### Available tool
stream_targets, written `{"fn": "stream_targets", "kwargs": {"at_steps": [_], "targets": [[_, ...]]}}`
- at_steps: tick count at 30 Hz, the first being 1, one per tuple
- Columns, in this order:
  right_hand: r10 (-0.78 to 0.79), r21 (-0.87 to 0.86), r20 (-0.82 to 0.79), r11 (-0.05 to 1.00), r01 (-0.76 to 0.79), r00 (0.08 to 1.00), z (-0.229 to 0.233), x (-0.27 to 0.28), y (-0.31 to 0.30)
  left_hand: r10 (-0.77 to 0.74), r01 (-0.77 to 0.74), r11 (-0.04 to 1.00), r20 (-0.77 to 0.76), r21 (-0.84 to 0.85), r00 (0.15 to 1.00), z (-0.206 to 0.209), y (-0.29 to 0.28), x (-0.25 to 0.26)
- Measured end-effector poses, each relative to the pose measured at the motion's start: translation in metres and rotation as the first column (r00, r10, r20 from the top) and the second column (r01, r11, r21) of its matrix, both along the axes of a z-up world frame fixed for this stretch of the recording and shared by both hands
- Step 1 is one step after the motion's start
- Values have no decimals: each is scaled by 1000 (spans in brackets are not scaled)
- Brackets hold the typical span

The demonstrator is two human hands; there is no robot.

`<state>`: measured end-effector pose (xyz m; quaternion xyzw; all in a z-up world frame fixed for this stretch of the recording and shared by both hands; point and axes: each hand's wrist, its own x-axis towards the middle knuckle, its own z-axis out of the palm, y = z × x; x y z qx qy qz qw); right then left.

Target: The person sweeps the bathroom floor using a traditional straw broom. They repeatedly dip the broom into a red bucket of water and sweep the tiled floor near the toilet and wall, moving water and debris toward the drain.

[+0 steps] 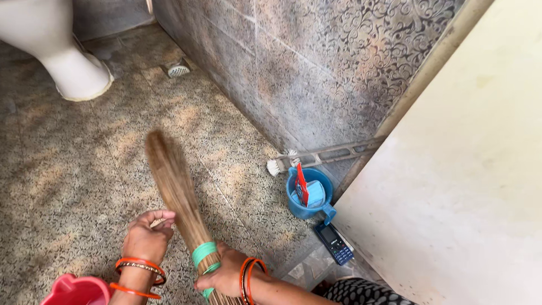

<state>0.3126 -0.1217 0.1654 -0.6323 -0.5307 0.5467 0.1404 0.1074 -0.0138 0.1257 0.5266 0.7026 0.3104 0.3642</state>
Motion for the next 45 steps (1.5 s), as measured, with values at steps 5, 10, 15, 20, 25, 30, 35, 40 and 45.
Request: {"fn": "stream_targets", "kwargs": {"at_steps": [5, 10, 15, 20, 25, 30, 35, 40, 45], "targets": [[166, -26, 53, 986, -165, 985, 9, 2, -5, -38, 35, 996, 40, 86, 998, -14, 1, 1], [68, 34, -59, 997, -66, 996, 4, 10, 8, -52, 50, 994, 17, 101, 999, -11, 3, 4], [-145, 73, -138, 985, 156, 980, -17, 23, 33, 30, -29, 998, 15, -48, 999, 5, -4, 4], [-233, 66, -80, 969, 238, 969, -34, 22, 40, -124, 140, 990, 334, -24, 935, -7, -4, 7], [-169, 40, -116, 984, 174, 979, -25, 18, 31, -147, 160, 983, 130, -93, 981, 11, -10, 28], [-266, 16, -205, 961, 275, 942, -24, 23, 35, -123, 132, 979, 65, -156, 990, 26, -17, 39], [-491, -108, -358, 867, 487, 794, -62, 2, 33, -121, 106, 973, -61, -203, 991, 38, -21, 40], [-337, -98, -410, 940, 327, 847, -81, -14, 30, -102, 101, 966, 7, -239, 995, 29, -18, 38], [-433, -196, -272, 899, 391, 859, -61, 1, 25, -105, 113, 967, 46, -228, 993, 25, -15, 38]]}}
